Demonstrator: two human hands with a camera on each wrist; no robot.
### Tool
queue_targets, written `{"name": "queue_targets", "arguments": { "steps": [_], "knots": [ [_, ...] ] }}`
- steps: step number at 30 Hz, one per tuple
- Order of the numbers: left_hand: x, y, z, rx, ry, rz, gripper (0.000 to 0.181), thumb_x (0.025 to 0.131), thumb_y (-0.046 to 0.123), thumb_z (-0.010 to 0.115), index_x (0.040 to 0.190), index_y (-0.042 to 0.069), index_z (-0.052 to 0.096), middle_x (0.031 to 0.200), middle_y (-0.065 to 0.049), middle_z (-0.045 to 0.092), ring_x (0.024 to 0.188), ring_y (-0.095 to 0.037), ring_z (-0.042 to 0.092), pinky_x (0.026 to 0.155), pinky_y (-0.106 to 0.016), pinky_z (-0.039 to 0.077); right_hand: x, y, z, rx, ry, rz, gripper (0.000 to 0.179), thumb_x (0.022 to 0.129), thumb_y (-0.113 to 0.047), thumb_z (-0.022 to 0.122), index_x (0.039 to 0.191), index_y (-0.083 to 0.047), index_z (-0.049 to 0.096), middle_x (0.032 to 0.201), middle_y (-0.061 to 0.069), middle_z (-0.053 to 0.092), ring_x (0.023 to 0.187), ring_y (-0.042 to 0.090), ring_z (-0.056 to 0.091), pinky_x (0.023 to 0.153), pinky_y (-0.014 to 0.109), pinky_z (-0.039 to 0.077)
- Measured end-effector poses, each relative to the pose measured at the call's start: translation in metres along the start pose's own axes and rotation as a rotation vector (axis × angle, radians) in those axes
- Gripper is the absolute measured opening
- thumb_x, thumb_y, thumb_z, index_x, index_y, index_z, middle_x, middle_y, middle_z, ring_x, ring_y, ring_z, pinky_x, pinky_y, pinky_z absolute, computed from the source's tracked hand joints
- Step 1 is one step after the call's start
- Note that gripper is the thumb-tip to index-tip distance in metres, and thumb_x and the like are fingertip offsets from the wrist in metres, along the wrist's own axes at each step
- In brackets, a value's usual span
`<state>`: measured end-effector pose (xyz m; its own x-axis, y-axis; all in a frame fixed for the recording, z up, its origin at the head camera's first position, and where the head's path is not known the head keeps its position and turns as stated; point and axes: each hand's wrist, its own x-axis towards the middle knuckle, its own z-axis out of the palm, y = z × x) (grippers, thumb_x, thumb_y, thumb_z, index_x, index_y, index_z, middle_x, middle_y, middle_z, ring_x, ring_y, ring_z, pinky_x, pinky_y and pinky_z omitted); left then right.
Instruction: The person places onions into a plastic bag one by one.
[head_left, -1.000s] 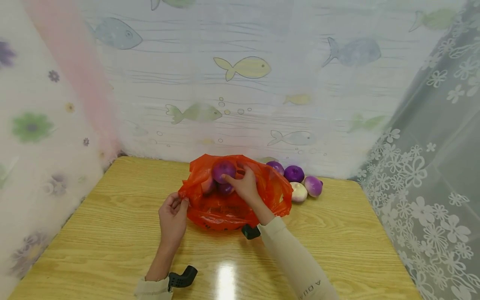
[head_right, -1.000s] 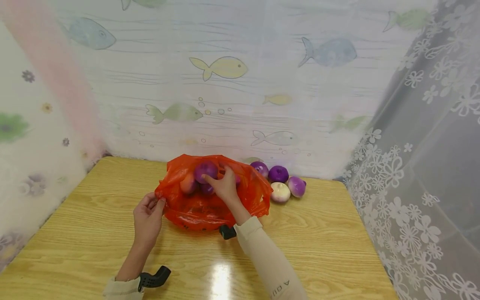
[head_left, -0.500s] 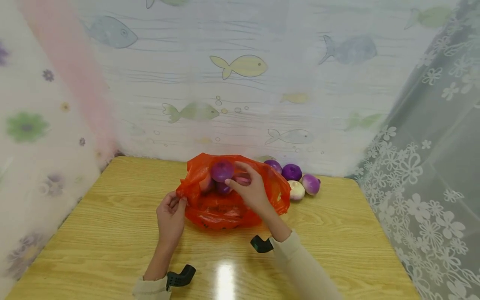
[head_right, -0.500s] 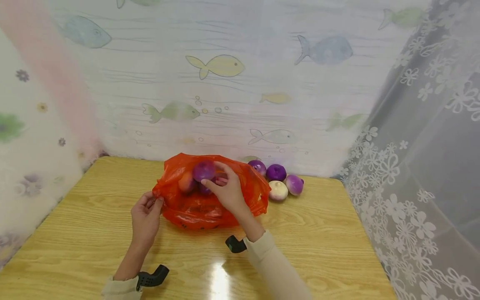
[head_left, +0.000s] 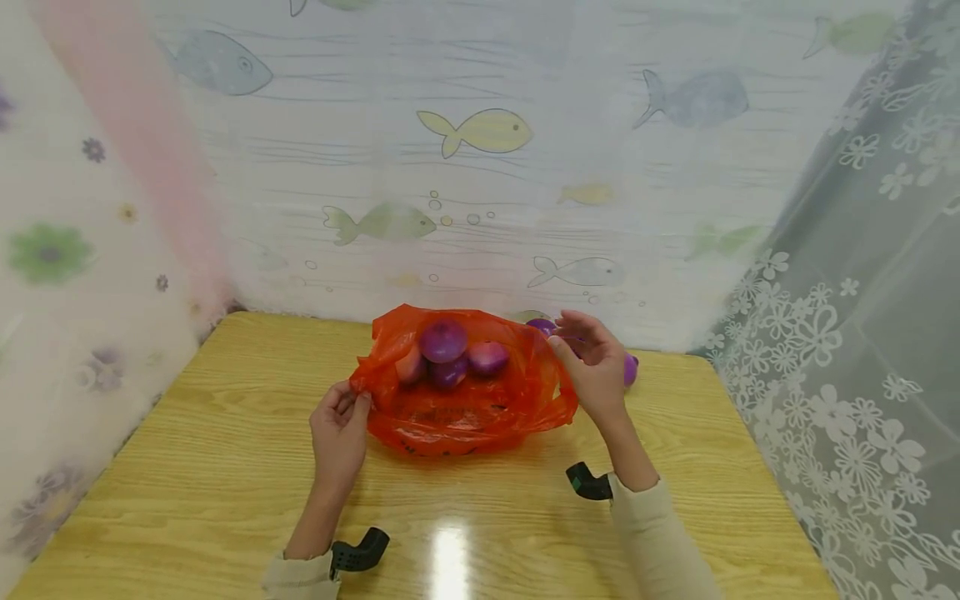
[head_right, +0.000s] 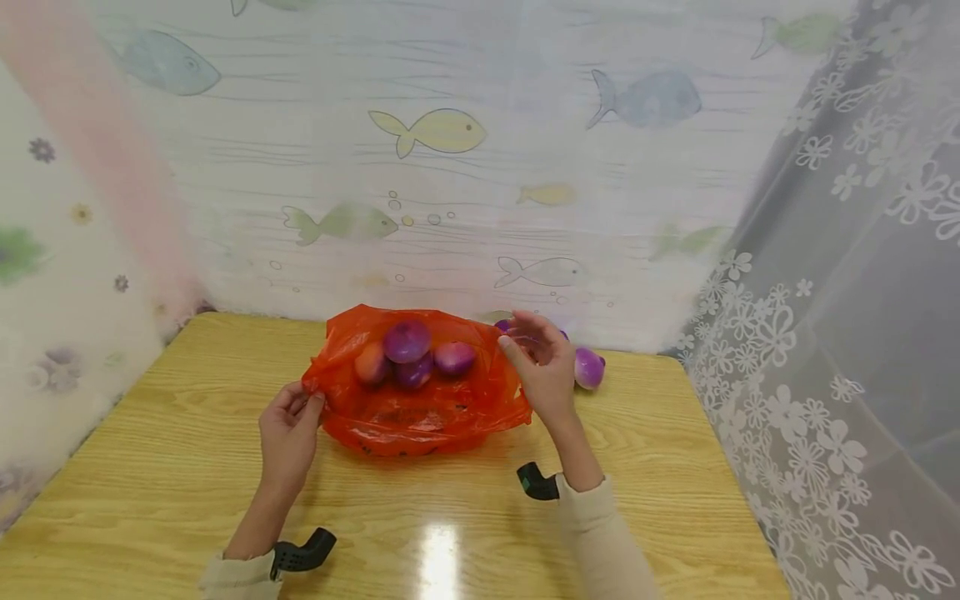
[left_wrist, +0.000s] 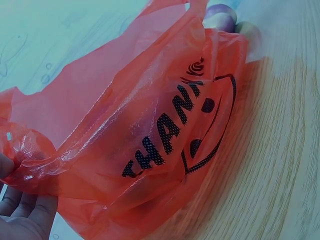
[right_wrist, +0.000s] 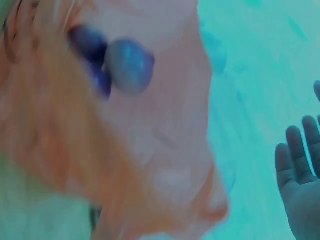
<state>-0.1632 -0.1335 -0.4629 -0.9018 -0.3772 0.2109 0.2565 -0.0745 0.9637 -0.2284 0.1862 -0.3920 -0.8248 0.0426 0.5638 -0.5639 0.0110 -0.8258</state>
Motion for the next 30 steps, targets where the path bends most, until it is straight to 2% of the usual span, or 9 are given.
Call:
{"name": "queue_targets", "arguments": {
  "steps": [3,5,8,14,17,20,23,27,30],
  "knots": [
    [0.000,-0.001,0.000,0.001,0.001,0.002,0.020,0.102,-0.001,0.055,0.117,-0.014,0.059,0.100,0.009,0.070,0.092,-0.005,0.068,0.084,-0.014,0.055,-0.003,0.014,-0.020,0.004,0.085,-0.020,0.028,0.091,0.009,0.069,0.119,0.010,0.065,0.107,0.008,0.071,0.098,0.015,0.068,0.091,0.023,0.057],
    [0.000,-0.001,-0.001,-0.001,0.002,0.003,0.020,0.102,-0.002,0.055,0.116,-0.014,0.059,0.100,0.009,0.070,0.092,-0.004,0.068,0.084,-0.014,0.055,-0.006,0.024,-0.032,-0.013,0.146,-0.002,0.025,0.092,0.006,0.069,0.117,0.010,0.066,0.104,0.004,0.072,0.096,0.014,0.068,0.089,0.021,0.056],
    [0.001,-0.001,-0.001,-0.005,0.003,0.004,0.019,0.102,-0.002,0.055,0.116,-0.015,0.059,0.100,0.009,0.070,0.093,-0.004,0.068,0.085,-0.014,0.055,-0.012,0.037,-0.048,-0.051,0.247,0.061,0.022,0.093,0.002,0.070,0.114,0.007,0.069,0.099,-0.003,0.072,0.094,0.011,0.067,0.087,0.018,0.056],
    [0.000,0.000,-0.002,0.001,0.010,0.006,0.019,0.101,-0.003,0.055,0.117,-0.015,0.059,0.099,0.010,0.070,0.092,-0.004,0.068,0.085,-0.014,0.055,-0.023,0.061,-0.069,-0.100,0.383,0.219,0.023,0.091,0.001,0.073,0.111,0.010,0.068,0.097,0.000,0.072,0.089,0.008,0.065,0.080,0.015,0.052],
    [0.000,0.000,-0.002,-0.006,0.009,0.006,0.020,0.101,-0.004,0.055,0.117,-0.015,0.059,0.099,0.009,0.070,0.092,-0.004,0.068,0.085,-0.014,0.055,-0.028,0.071,-0.075,-0.184,0.379,0.317,0.030,0.092,-0.004,0.073,0.117,0.011,0.066,0.102,0.004,0.070,0.089,0.006,0.062,0.078,0.012,0.050],
    [0.000,0.000,-0.002,-0.011,0.009,0.006,0.020,0.101,-0.004,0.055,0.117,-0.015,0.058,0.099,0.009,0.070,0.092,-0.004,0.068,0.085,-0.014,0.055,-0.033,0.077,-0.076,-0.273,0.355,0.424,0.036,0.094,-0.010,0.073,0.124,0.008,0.065,0.115,0.014,0.066,0.094,0.007,0.058,0.076,0.008,0.049],
    [0.000,-0.001,-0.002,-0.008,0.009,0.007,0.020,0.101,-0.004,0.055,0.117,-0.015,0.058,0.099,0.009,0.070,0.092,-0.004,0.068,0.085,-0.014,0.055,-0.037,0.084,-0.077,-0.304,0.336,0.497,0.043,0.095,-0.012,0.072,0.131,0.008,0.060,0.128,0.025,0.060,0.107,0.018,0.057,0.076,0.005,0.047],
    [0.000,-0.001,-0.001,0.007,0.013,0.012,0.019,0.101,-0.003,0.056,0.116,-0.014,0.059,0.099,0.008,0.069,0.091,-0.005,0.068,0.084,-0.014,0.055,-0.039,0.093,-0.077,-0.327,0.297,0.553,0.055,0.094,-0.013,0.074,0.140,0.007,0.052,0.142,0.026,0.052,0.126,0.035,0.049,0.084,0.008,0.041],
    [0.001,-0.001,-0.001,0.016,0.018,0.010,0.019,0.101,-0.003,0.056,0.116,-0.013,0.060,0.099,0.007,0.069,0.091,-0.005,0.068,0.084,-0.014,0.055,-0.040,0.098,-0.076,-0.349,0.249,0.582,0.063,0.093,-0.013,0.074,0.147,0.005,0.045,0.146,0.026,0.048,0.131,0.038,0.046,0.084,0.011,0.039]
  ]
}}
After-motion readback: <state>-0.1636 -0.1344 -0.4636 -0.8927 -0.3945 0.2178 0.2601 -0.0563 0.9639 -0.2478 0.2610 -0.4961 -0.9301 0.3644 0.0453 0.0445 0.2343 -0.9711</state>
